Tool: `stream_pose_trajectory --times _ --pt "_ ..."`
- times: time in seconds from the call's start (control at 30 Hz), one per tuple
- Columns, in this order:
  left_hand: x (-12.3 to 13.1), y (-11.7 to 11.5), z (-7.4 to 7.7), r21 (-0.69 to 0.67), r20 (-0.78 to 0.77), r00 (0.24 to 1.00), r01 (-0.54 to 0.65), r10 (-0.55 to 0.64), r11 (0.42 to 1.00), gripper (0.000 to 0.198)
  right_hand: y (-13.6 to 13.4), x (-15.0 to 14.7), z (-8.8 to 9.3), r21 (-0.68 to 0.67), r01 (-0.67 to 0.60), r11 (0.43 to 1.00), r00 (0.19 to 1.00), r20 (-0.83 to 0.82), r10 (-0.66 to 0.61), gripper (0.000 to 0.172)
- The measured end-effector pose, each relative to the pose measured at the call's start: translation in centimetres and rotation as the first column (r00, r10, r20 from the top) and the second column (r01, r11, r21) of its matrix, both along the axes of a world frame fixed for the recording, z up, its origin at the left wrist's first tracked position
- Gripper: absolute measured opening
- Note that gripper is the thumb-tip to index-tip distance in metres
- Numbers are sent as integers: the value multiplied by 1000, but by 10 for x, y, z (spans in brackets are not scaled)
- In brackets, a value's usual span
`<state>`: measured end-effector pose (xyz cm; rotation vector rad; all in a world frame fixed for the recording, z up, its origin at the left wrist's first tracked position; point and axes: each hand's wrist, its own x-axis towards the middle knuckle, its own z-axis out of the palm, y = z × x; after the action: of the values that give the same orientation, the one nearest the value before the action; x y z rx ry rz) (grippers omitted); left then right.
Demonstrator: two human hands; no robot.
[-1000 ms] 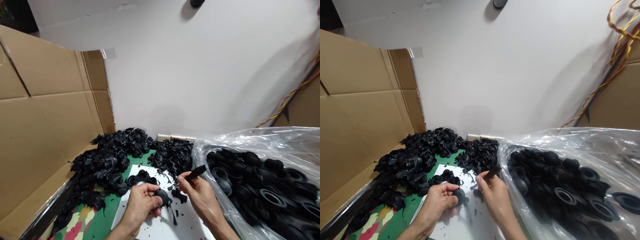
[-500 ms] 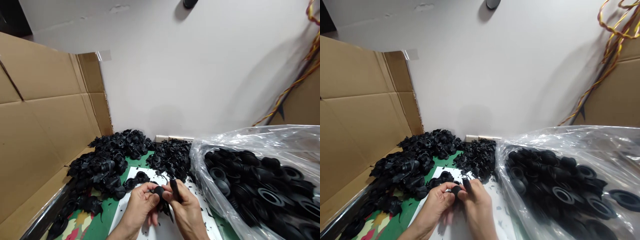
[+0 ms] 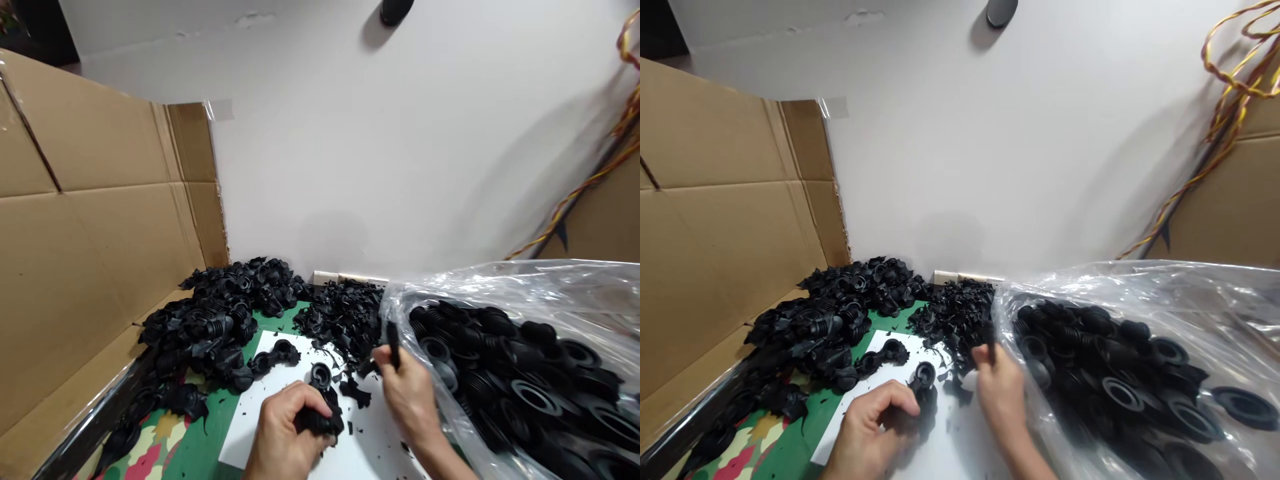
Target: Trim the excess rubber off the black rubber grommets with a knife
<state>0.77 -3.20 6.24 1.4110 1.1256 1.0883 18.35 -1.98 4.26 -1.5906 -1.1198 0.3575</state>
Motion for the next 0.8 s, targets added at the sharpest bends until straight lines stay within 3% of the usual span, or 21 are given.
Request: stream_pose_trajectory --times 0.07,0.17,0.47,0.63,0.8 --pt "-4 1 -6 -166 107 994 -6 24 986 22 4 12 -1 -13 20 1000 1000 -5 -20 30" --pt "-6 6 -10 -332 130 989 -23 69 943 35 2 10 -2 13 -107 994 994 -29 108 27" --pt "-3 10 -5 -303 150 985 -35 84 952 34 -18 -17 10 153 -400 904 913 -13 407 14" --pt "-1 9 0 -114 60 996 -58 65 992 32 -23 -30 8 185 -530 827 848 121 516 14" --pt "0 0 0 136 -55 996 -58 66 989 23 -19 -41 -4 233 -424 875 903 183 389 20"
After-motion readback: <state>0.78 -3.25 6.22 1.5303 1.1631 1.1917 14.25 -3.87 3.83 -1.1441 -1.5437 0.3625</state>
